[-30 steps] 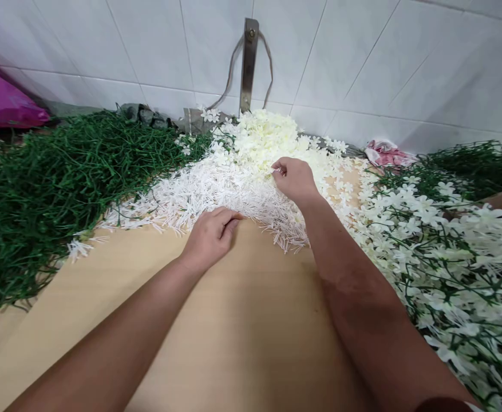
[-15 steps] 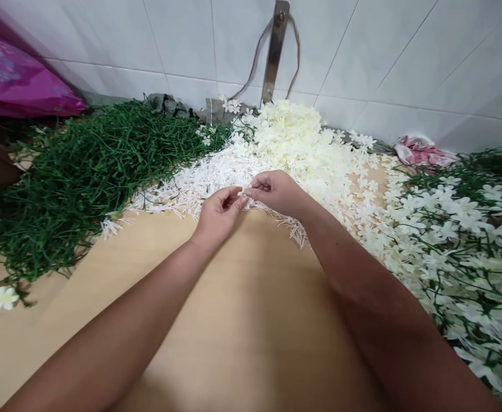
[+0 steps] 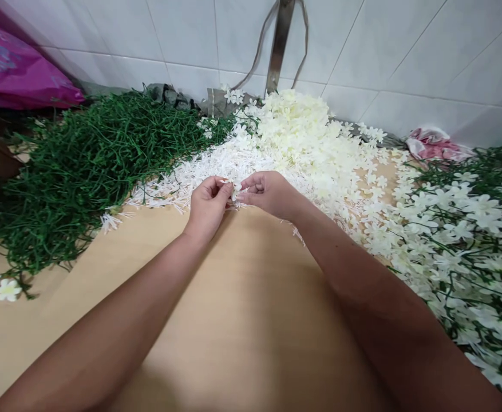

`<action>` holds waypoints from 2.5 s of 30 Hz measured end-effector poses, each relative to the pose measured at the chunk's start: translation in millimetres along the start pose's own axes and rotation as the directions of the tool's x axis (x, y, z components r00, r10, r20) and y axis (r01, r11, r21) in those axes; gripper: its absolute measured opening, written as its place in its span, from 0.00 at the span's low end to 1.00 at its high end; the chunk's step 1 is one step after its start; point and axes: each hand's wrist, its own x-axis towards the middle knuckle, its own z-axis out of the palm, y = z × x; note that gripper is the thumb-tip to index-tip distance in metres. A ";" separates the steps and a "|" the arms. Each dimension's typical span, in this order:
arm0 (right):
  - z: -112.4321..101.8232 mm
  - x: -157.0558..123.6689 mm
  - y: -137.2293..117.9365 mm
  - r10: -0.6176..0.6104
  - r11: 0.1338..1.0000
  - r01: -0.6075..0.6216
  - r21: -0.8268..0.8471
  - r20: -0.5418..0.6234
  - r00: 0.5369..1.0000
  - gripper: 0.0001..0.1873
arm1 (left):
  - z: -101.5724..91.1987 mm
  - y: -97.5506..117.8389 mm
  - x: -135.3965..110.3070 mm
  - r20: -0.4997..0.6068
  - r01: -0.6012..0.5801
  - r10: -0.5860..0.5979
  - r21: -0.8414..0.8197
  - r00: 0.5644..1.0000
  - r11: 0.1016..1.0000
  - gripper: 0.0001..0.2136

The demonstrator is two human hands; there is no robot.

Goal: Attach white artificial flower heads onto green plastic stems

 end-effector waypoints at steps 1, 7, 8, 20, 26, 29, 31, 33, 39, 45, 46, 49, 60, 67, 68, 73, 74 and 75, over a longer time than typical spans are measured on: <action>4.1 0.0 -0.2 -0.016 0.999 0.015 -0.036 -0.038 0.999 0.08 | 0.1 0.7 -0.1 -0.001 0.008 -0.008 0.000 1.000 1.000 0.06; -10.9 2.3 0.1 -0.134 0.971 0.095 -0.221 -0.168 0.977 0.07 | -0.4 4.4 -2.1 -0.002 0.017 -0.017 0.031 1.000 0.999 0.08; -21.5 3.3 2.0 -0.139 0.966 0.079 -0.248 -0.237 0.961 0.06 | -0.4 5.0 -2.5 -0.004 0.031 -0.031 0.034 1.000 0.999 0.08; -33.3 8.0 2.5 -0.311 0.928 0.363 0.088 -0.357 0.881 0.09 | 2.3 9.2 -7.5 0.081 0.072 -0.089 0.197 0.993 0.978 0.12; -0.3 5.1 3.2 -0.338 0.934 0.356 0.031 -0.242 0.909 0.07 | 2.4 9.5 -7.1 0.107 0.105 -0.126 0.185 0.986 0.977 0.10; -2.3 2.4 2.4 -0.345 0.931 0.365 0.033 -0.257 0.903 0.07 | 3.5 10.8 -7.1 0.117 0.118 -0.140 0.183 0.983 0.976 0.10; -2.4 0.5 -0.6 -0.359 0.925 0.379 0.032 -0.251 0.899 0.07 | 4.0 11.7 -7.2 0.118 0.125 -0.148 0.184 0.982 0.975 0.11; -0.8 -0.7 -2.9 -0.376 0.920 0.391 0.028 -0.227 0.899 0.07 | 4.1 12.6 -7.3 0.115 0.147 -0.168 0.169 0.979 0.975 0.11; 1.8 0.6 4.3 -0.435 0.899 0.414 -0.141 -0.183 0.882 0.04 | 4.3 13.6 -7.6 0.113 0.204 -0.216 0.103 0.970 0.973 0.09; -0.7 0.4 8.8 -0.457 0.874 0.390 -0.289 -0.217 0.863 0.05 | 4.8 11.1 -7.7 0.119 0.187 -0.201 0.118 0.972 0.975 0.08; -0.9 0.2 8.8 -0.460 0.870 0.388 -0.303 -0.217 0.861 0.05 | 4.7 10.6 -7.6 0.113 0.188 -0.201 0.119 0.973 0.975 0.08; -0.9 0.3 9.4 -0.473 0.857 0.390 -0.335 -0.217 0.854 0.06 | 4.3 9.5 -7.1 0.103 0.184 -0.197 0.123 0.975 0.975 0.08; 9.0 -1.5 12.1 -0.628 0.646 0.403 -0.648 -0.152 0.763 0.07 | 0.7 3.4 -4.9 0.116 0.075 -0.107 0.247 0.987 0.966 0.08; 12.1 -1.0 16.0 -0.641 0.625 0.394 -0.674 -0.154 0.752 0.06 | -1.0 0.4 -3.7 0.130 0.043 -0.080 0.261 0.988 0.964 0.07; 12.8 -1.0 16.2 -0.634 0.630 0.395 -0.669 -0.150 0.758 0.06 | -1.6 -0.4 -3.4 0.133 0.033 -0.071 0.266 0.989 0.963 0.07; 12.9 0.0 17.4 -0.603 0.675 0.387 -0.628 -0.168 0.780 0.06 | -3.5 -3.3 -3.0 0.151 -0.007 -0.042 0.308 0.988 0.951 0.07; 12.3 0.3 17.6 -0.599 0.685 0.384 -0.619 -0.178 0.781 0.06 | -3.5 -3.3 -3.1 0.154 -0.010 -0.040 0.311 0.987 0.950 0.06; 11.5 0.6 17.7 -0.597 0.693 0.383 -0.611 -0.187 0.780 0.06 | -3.3 -3.1 -3.2 0.154 -0.013 -0.037 0.312 0.987 0.950 0.06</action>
